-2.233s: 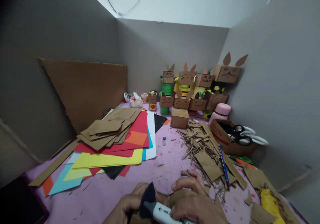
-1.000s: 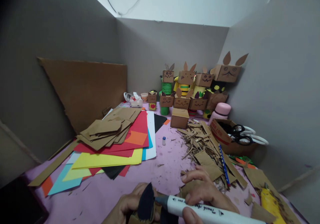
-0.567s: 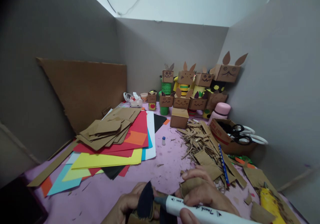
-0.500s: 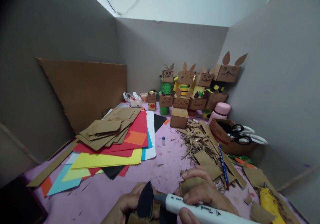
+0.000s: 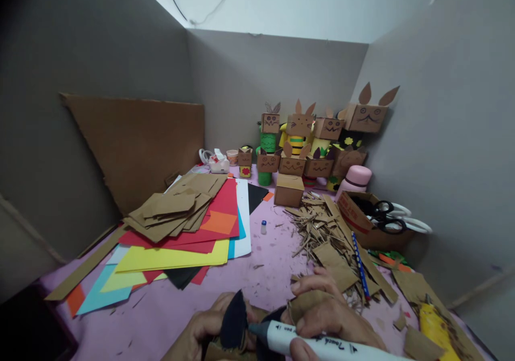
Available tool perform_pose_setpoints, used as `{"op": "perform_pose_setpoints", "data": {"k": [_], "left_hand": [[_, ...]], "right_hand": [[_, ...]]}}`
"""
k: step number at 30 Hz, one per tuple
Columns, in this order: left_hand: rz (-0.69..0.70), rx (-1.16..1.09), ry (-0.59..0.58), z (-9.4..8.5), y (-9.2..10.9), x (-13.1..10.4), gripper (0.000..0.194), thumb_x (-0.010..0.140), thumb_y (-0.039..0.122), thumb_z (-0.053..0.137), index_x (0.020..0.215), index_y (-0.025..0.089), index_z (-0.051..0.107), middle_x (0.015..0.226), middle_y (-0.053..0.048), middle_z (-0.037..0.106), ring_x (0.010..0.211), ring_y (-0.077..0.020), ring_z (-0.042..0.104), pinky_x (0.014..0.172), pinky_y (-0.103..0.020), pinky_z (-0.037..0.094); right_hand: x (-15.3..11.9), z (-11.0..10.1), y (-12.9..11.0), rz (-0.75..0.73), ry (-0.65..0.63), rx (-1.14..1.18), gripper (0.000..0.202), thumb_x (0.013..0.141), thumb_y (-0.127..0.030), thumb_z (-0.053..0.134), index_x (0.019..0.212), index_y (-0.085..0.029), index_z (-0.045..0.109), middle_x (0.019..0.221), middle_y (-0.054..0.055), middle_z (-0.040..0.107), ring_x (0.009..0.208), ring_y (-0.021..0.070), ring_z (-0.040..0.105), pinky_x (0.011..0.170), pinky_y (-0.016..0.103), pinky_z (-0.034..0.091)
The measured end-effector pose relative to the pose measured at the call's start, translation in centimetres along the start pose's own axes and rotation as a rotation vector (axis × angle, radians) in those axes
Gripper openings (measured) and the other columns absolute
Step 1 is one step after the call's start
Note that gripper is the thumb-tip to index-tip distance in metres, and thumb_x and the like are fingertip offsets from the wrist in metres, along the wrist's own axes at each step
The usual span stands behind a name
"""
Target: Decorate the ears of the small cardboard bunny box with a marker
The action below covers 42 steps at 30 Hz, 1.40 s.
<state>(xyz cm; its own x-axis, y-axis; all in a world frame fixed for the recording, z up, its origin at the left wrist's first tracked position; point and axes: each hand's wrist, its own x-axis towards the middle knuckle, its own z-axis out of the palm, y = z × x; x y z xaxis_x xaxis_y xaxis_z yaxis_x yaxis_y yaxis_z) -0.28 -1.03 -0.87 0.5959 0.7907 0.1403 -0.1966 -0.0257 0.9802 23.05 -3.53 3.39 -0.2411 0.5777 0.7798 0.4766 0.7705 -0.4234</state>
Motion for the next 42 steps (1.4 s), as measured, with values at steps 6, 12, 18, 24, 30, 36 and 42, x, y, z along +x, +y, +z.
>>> {"op": "perform_pose_setpoints", "data": {"k": [6, 12, 18, 24, 30, 36, 42], "left_hand": [[0.033, 0.04, -0.012, -0.04, -0.48, 0.0, 0.028, 0.069, 0.045, 0.075, 0.092, 0.031, 0.075, 0.101, -0.004, 0.059, 0.103, -0.0262, 0.049, 0.098, -0.048, 0.03], [-0.037, 0.013, 0.0, 0.04, -0.43, -0.01, 0.025, 0.07, 0.04, 0.075, 0.093, 0.03, 0.074, 0.103, -0.003, 0.055, 0.106, -0.0265, 0.046, 0.1, -0.049, 0.028], [-0.01, 0.009, -0.017, 0.02, -0.33, -0.02, 0.031, 0.071, 0.043, 0.074, 0.099, 0.03, 0.073, 0.105, -0.004, 0.055, 0.107, -0.0277, 0.046, 0.099, -0.049, 0.027], [0.03, 0.02, -0.016, -0.05, -0.53, -0.09, 0.027, 0.071, 0.044, 0.074, 0.096, 0.033, 0.074, 0.102, -0.003, 0.058, 0.104, -0.0271, 0.047, 0.097, -0.049, 0.028], [-0.016, 0.006, -0.007, 0.0, -0.26, -0.2, 0.027, 0.071, 0.043, 0.074, 0.095, 0.029, 0.073, 0.105, -0.003, 0.055, 0.108, -0.0272, 0.046, 0.1, -0.05, 0.027], [-0.013, 0.0, 0.016, 0.11, -0.02, -0.31, 0.027, 0.07, 0.044, 0.074, 0.093, 0.029, 0.074, 0.098, -0.003, 0.056, 0.102, -0.0251, 0.048, 0.098, -0.048, 0.028], [-0.02, -0.006, 0.023, 0.11, -0.07, 0.05, 0.026, 0.069, 0.044, 0.075, 0.091, 0.03, 0.075, 0.101, -0.003, 0.055, 0.104, -0.0264, 0.048, 0.099, -0.048, 0.027]], "right_hand": [[0.01, -0.05, -0.03, -0.002, -0.042, -0.016, 0.006, 0.076, -0.023, 0.069, 0.077, -0.025, 0.062, 0.064, -0.002, 0.071, 0.082, 0.0235, 0.072, 0.075, 0.035, 0.06], [0.17, -0.04, -0.14, -0.001, -0.038, 0.012, 0.007, 0.077, -0.023, 0.068, 0.079, -0.025, 0.062, 0.065, -0.002, 0.071, 0.081, 0.0228, 0.072, 0.075, 0.035, 0.06], [-0.07, -0.05, -0.12, 0.014, -0.018, 0.035, 0.006, 0.076, -0.023, 0.07, 0.08, -0.025, 0.065, 0.069, -0.002, 0.073, 0.085, 0.0234, 0.072, 0.081, 0.037, 0.059], [-0.23, 0.09, 0.11, -0.036, -0.091, 0.087, 0.005, 0.078, -0.028, 0.068, 0.082, -0.028, 0.066, 0.069, -0.002, 0.073, 0.08, 0.0232, 0.072, 0.079, 0.039, 0.059], [-0.35, -0.02, 0.1, 0.004, -0.089, 0.085, 0.006, 0.076, -0.025, 0.069, 0.08, -0.027, 0.066, 0.07, -0.001, 0.073, 0.083, 0.0246, 0.071, 0.077, 0.039, 0.058], [-0.44, 0.08, -0.09, 0.049, -0.022, 0.089, 0.007, 0.077, -0.026, 0.069, 0.081, -0.027, 0.064, 0.069, -0.001, 0.072, 0.084, 0.0241, 0.07, 0.077, 0.038, 0.057], [-0.34, 0.38, -0.17, 0.047, -0.005, 0.087, 0.007, 0.077, -0.026, 0.069, 0.08, -0.027, 0.063, 0.066, -0.001, 0.071, 0.083, 0.0247, 0.07, 0.073, 0.037, 0.057]]}}
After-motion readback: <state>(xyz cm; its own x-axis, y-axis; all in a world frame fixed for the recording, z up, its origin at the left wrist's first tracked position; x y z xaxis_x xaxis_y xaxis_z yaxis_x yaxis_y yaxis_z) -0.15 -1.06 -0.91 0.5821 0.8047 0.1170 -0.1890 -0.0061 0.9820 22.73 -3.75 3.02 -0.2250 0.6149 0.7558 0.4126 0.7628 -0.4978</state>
